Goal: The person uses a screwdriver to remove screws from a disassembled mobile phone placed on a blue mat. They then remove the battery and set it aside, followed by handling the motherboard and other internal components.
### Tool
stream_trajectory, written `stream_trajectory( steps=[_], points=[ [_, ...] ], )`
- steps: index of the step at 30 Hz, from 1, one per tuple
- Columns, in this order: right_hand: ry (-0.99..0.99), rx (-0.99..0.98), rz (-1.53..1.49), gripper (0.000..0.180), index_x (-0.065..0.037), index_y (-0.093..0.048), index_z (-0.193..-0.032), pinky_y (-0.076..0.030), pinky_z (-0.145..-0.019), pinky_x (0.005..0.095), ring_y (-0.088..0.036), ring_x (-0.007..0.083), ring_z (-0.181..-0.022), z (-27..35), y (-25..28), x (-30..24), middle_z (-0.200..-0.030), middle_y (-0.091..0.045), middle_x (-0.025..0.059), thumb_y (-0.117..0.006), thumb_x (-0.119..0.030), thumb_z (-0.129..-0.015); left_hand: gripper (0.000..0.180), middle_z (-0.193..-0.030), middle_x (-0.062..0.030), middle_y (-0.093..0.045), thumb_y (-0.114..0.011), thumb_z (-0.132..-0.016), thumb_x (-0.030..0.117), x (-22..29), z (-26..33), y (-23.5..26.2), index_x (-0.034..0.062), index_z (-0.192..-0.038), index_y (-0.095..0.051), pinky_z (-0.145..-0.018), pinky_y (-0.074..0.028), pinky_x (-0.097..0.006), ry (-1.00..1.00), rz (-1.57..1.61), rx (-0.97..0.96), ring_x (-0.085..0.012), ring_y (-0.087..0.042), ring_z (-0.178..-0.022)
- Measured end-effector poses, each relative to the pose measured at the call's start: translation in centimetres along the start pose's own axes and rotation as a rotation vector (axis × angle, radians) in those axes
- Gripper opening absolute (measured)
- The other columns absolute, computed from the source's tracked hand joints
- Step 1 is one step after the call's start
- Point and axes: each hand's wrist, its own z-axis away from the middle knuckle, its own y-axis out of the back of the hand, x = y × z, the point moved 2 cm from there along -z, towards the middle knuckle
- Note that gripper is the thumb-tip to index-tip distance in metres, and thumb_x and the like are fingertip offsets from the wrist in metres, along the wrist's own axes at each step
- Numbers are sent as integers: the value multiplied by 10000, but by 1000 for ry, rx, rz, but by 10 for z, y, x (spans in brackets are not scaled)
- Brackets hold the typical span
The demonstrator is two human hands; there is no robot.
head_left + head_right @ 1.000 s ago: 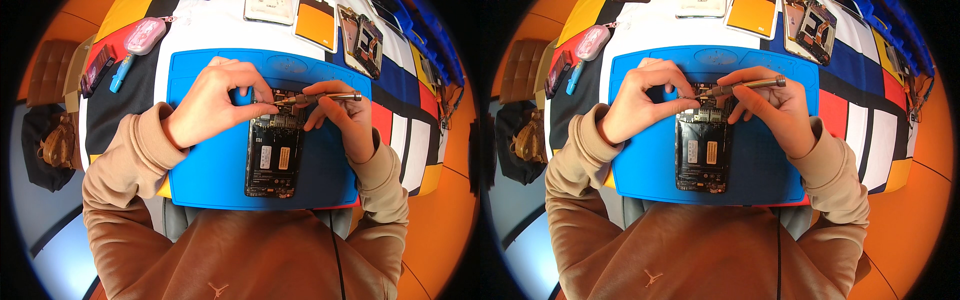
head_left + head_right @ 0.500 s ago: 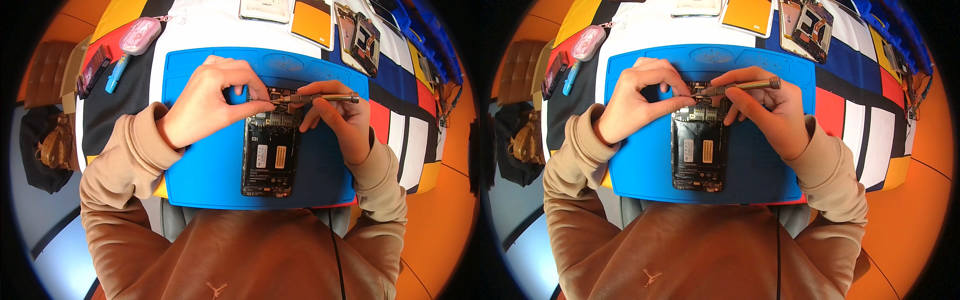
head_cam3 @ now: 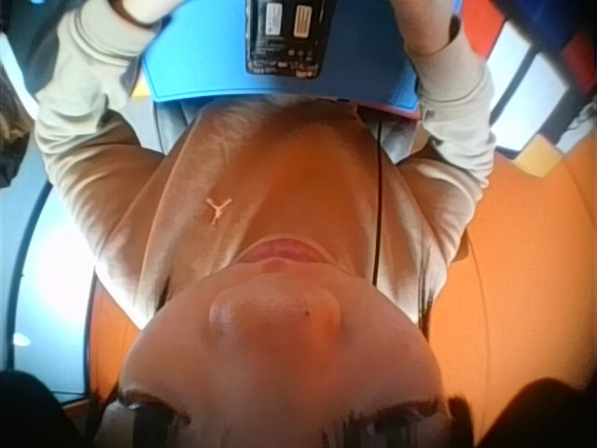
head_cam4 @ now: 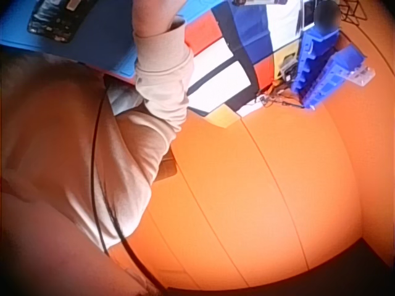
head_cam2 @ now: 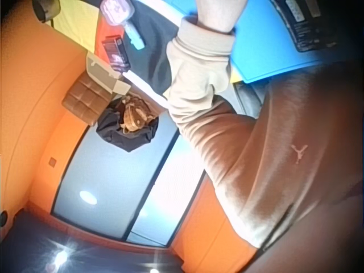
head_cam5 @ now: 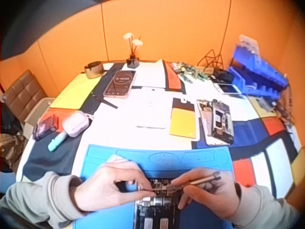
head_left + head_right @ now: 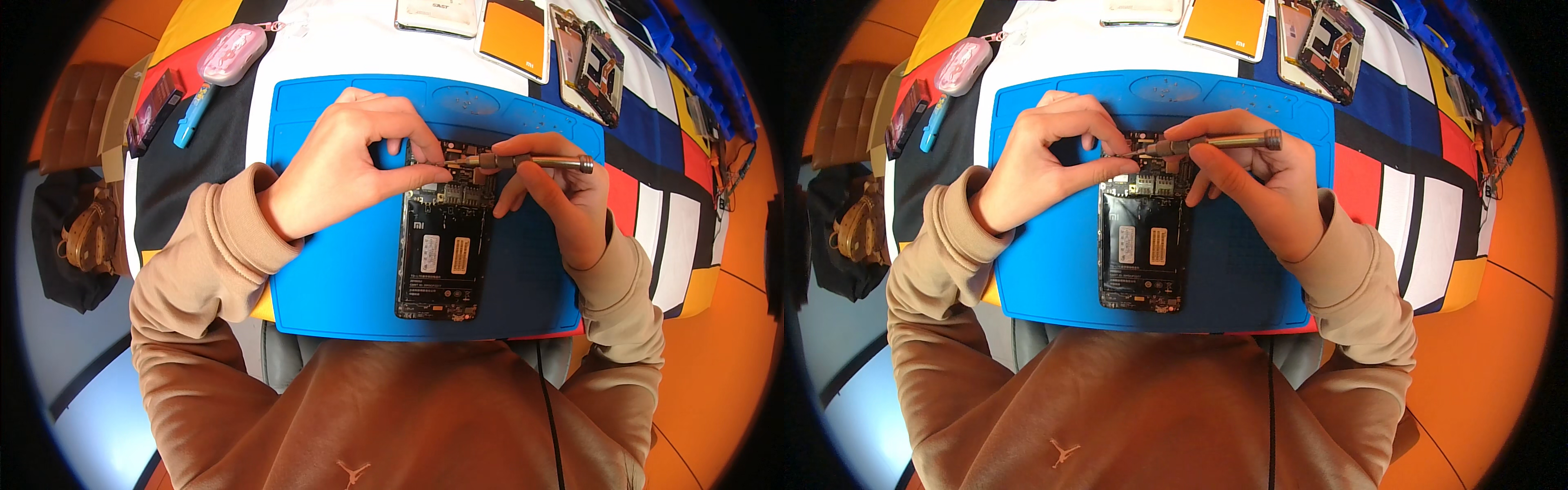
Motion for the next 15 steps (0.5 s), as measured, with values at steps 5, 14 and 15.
stream_trajectory(
  steps=[5, 14, 15],
  points=[
    [-5, 10, 13, 227, -8, -633, -1181, -461, -645, 192, -651, 99, -750, 1, -1, 0, -1014, -699, 90, -585, -100, -979, 123, -793, -4, -656, -814, -723, 116, 0, 0, 0, 82, -784, -712, -791, -382, -290, 6, -10, -3, -144, -537, -703],
    [16, 8, 6, 221, -12, -632, -1180, -457, -642, 192, -644, 94, -758, 1, -1, -1, -1008, -698, 86, -578, -94, -981, 122, -740, 8, -656, -813, -723, 160, -1, -1, -2, 96, -766, -719, -741, -389, -303, -18, -1, 50, -162, -526, -655],
    [23, 2, 7, 222, -12, -631, -1181, -457, -643, 192, -644, 93, -760, 1, -1, -1, -1010, -698, 87, -578, -93, -982, 122, -739, 9, -656, -813, -723, 161, -1, -1, -3, 96, -766, -718, -740, -389, -303, -19, -6, 49, -162, -526, -655]
  ],
)
